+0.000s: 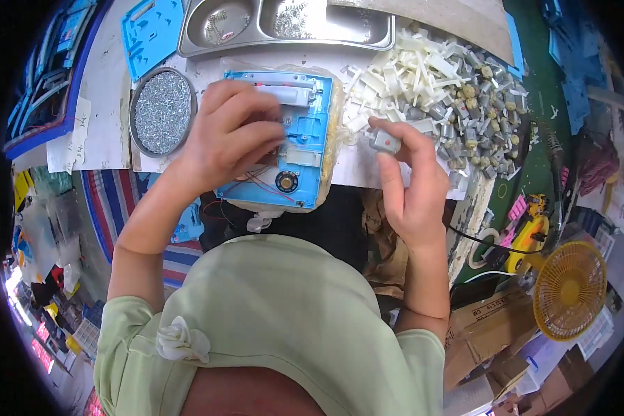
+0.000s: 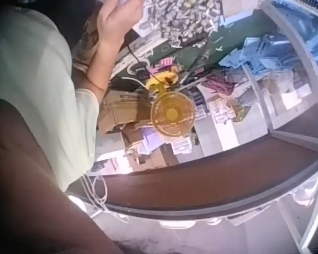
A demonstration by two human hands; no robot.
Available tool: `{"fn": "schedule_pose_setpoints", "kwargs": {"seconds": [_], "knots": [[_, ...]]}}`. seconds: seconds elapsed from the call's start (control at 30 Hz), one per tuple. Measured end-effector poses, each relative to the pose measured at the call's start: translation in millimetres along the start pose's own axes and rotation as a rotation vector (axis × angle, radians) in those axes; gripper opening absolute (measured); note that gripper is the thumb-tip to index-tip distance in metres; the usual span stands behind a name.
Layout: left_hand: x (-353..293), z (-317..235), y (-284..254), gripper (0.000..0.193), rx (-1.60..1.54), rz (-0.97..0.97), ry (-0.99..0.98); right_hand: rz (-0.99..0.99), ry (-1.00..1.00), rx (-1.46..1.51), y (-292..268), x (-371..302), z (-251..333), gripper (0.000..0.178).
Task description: The person is assembling an electronic component, which involves soldering wires to a small speaker and circuit board inside a blue plastic casing, and then using an electric screwdriver to secure the housing.
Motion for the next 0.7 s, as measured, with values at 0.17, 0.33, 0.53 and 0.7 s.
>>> {"fn": "schedule_pose_setpoints", "kwargs": {"seconds": [0.17,0.33,0.53,0.7], "knots": [[-29.5,17.3,-5.3,0.026,-0.211,0.028,-0.125,0.092,0.075,0.029,23.3,18.4,-11.6,0.027],[-27.8,20.4,-4.3,0.025,-0.307,0.099,-0.104,0.195,-0.193,-0.23,49.1,36.4,15.1,0.026],[-29.5,14.1,1.1,0.029,-0.263,0.149,-0.065,0.269,-0.132,-0.342,72.5,34.7,9.7,0.025],[-32.1,16.1,0.7,0.028,-0.277,0.096,-0.061,0.32,-0.111,-0.338,69.8,38.5,15.4,0.024]]}}
Point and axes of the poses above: each hand's wrist, its own x-axis towards the middle knuckle, its own y-axis out of the palm, z = x × y, the point moved 9 cm from there along x, towards the middle knuckle, and after that the axes turned 5 degrees about x, right-handed, at the moved point
